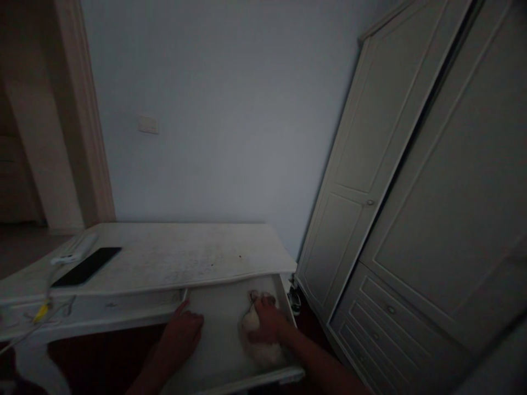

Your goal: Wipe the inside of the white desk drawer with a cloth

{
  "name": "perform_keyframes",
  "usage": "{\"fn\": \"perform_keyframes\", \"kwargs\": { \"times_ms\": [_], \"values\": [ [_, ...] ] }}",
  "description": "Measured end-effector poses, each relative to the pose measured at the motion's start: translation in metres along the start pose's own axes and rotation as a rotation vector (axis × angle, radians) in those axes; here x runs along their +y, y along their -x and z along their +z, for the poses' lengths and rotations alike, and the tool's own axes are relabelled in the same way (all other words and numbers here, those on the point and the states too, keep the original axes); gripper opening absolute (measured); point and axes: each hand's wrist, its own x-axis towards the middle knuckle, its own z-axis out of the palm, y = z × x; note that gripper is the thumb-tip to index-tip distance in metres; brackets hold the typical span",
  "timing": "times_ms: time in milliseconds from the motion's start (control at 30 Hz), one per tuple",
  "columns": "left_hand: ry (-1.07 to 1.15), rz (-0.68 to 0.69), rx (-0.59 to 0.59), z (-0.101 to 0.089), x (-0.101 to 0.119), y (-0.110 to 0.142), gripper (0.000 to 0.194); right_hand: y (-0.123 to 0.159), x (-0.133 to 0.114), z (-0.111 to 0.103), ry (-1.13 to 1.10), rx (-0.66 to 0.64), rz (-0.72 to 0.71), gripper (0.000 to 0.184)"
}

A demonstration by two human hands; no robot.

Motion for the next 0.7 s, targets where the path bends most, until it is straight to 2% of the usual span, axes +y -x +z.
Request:
{"fn": "perform_keyframes", "kwargs": {
  "times_ms": [67, 167, 300, 400, 500, 633, 700],
  "values": [
    [0.004, 0.004, 0.067, 0.006, -0.001, 0.0, 0.033, -0.001, -0.009, 0.009, 0.01, -0.054, -0.069, 0.116],
    [0.03, -0.006, 0.154, 0.008, -0.001, -0.001, 0.034, -0.012, -0.035, 0.032, 0.038, -0.067, -0.159, 0.117],
    [0.018, 0.022, 0.224, 0.009, -0.001, -0.001, 0.038, -0.034, -0.078, 0.067, 0.026, -0.022, -0.305, 0.119],
    [-0.033, 0.089, 0.302, 0.013, -0.004, 0.001, 0.038, -0.047, -0.104, 0.084, -0.01, 0.033, -0.363, 0.113],
    [-0.029, 0.126, 0.339, 0.017, -0.008, 0.002, 0.036, -0.056, -0.123, 0.09, -0.032, 0.081, -0.378, 0.11],
    [0.029, 0.086, 0.352, 0.021, -0.011, 0.0, 0.034, -0.073, -0.144, 0.091, -0.025, 0.189, -0.411, 0.113],
    [0.014, 0.068, 0.382, 0.022, -0.012, -0.001, 0.037, -0.084, -0.153, 0.091, -0.01, 0.238, -0.425, 0.103]
  ]
}}
